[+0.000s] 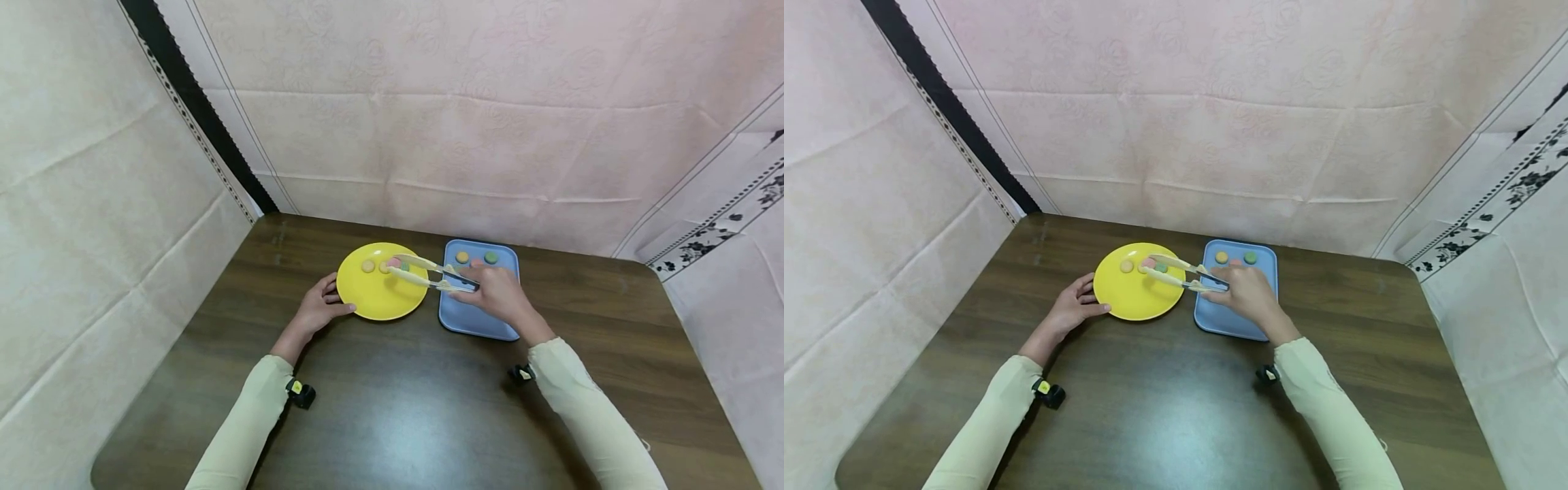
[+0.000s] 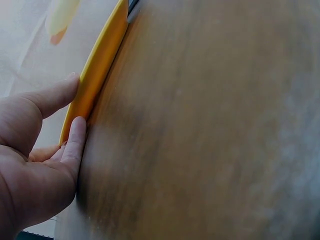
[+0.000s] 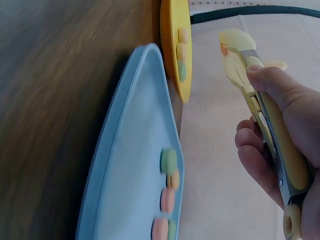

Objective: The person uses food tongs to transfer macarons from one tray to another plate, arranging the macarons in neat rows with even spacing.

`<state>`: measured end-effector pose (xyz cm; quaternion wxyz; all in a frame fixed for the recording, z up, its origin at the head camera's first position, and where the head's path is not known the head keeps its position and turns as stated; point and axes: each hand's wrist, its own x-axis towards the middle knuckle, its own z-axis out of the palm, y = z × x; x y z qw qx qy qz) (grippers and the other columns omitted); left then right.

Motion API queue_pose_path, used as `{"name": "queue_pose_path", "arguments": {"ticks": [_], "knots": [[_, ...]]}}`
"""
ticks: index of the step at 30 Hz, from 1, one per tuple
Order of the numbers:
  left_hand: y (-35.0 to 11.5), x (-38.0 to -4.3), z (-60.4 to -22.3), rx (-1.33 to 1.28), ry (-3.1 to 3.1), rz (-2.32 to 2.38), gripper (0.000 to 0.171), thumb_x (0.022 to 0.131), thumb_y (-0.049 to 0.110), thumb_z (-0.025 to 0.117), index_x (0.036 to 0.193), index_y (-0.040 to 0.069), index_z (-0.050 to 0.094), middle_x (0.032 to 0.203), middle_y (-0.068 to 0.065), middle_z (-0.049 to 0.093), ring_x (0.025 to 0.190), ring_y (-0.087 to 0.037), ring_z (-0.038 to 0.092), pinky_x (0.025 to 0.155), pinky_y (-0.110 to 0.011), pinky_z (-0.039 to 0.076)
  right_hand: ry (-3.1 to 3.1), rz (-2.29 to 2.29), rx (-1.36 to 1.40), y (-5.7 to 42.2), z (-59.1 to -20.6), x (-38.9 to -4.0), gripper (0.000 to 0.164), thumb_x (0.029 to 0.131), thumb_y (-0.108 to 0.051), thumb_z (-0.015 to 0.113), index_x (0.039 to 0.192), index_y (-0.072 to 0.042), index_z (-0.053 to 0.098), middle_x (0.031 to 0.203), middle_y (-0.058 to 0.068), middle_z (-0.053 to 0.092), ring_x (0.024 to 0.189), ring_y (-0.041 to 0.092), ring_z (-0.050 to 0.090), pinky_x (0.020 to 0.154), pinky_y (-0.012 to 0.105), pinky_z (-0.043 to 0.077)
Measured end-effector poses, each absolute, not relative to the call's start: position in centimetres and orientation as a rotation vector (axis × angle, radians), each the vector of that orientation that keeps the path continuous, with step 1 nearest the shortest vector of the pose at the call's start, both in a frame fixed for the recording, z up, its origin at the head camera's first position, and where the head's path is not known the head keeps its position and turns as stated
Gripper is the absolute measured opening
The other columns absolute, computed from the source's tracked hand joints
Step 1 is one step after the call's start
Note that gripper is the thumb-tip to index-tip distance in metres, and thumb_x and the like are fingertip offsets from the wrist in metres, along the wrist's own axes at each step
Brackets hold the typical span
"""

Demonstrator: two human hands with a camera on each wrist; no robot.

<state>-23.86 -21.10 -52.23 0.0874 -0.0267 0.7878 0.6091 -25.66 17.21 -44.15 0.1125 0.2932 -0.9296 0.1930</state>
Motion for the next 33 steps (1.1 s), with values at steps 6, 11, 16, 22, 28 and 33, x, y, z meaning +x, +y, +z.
{"name": "queue_pose_path", "arguments": {"ticks": [6, 11, 16, 22, 28, 33], "knots": [[-21.0, -23.7, -52.1, -0.079, 2.334, 1.820, 0.093, 0.086, 0.009, 0.083, 0.161, 0.010, 0.028, 0.152, -0.016, 0.047, 0.129, -0.033, 0.055, 0.098, -0.037, 0.053, -2.759, 0.553, 0.909, 14.7, -44.7, -26.4, 0.050, 0.083, -0.042, 0.085, 0.120, -0.008, 0.077, 0.108, 0.006, 0.078, 0.086, 0.021, 0.064, 0.071, 0.036, 0.047], [-20.9, -23.8, -52.2, -0.090, 2.331, 1.819, 0.093, 0.086, 0.009, 0.084, 0.161, 0.011, 0.029, 0.152, -0.015, 0.046, 0.129, -0.033, 0.056, 0.096, -0.036, 0.054, -2.770, 0.599, 0.969, 13.3, -45.6, -27.0, 0.046, 0.085, -0.039, 0.084, 0.117, -0.007, 0.078, 0.105, 0.007, 0.078, 0.088, 0.021, 0.071, 0.078, 0.036, 0.050], [-21.3, -23.9, -52.5, -0.088, 2.339, 1.812, 0.094, 0.085, 0.011, 0.084, 0.161, 0.012, 0.029, 0.152, -0.015, 0.046, 0.130, -0.033, 0.055, 0.098, -0.037, 0.053, -2.812, 0.630, 0.987, 12.4, -46.5, -27.4, 0.047, 0.086, -0.039, 0.084, 0.119, -0.007, 0.077, 0.108, 0.008, 0.077, 0.094, 0.024, 0.072, 0.079, 0.041, 0.058], [-21.3, -23.9, -52.5, -0.085, 2.350, 1.804, 0.093, 0.085, 0.012, 0.084, 0.161, 0.012, 0.030, 0.152, -0.015, 0.047, 0.129, -0.033, 0.055, 0.098, -0.038, 0.053, -2.852, 0.583, 0.972, 11.8, -47.0, -27.4, 0.053, 0.086, -0.042, 0.083, 0.123, -0.005, 0.075, 0.111, 0.012, 0.076, 0.098, 0.027, 0.072, 0.082, 0.044, 0.059], [-21.2, -23.9, -52.2, -0.096, 2.346, 1.808, 0.093, 0.085, 0.010, 0.084, 0.161, 0.011, 0.030, 0.152, -0.014, 0.047, 0.129, -0.032, 0.056, 0.098, -0.038, 0.053, -2.886, 0.529, 0.955, 11.7, -47.5, -27.7, 0.056, 0.087, -0.045, 0.081, 0.126, -0.006, 0.073, 0.115, 0.013, 0.075, 0.100, 0.028, 0.072, 0.083, 0.045, 0.058], [-21.2, -23.9, -52.1, -0.095, 2.351, 1.807, 0.093, 0.086, 0.011, 0.084, 0.161, 0.010, 0.029, 0.152, -0.015, 0.047, 0.129, -0.032, 0.056, 0.097, -0.037, 0.053, -2.901, 0.523, 0.943, 11.7, -47.7, -27.9, 0.057, 0.087, -0.047, 0.080, 0.127, -0.007, 0.073, 0.115, 0.013, 0.075, 0.100, 0.028, 0.072, 0.081, 0.045, 0.058]]}}
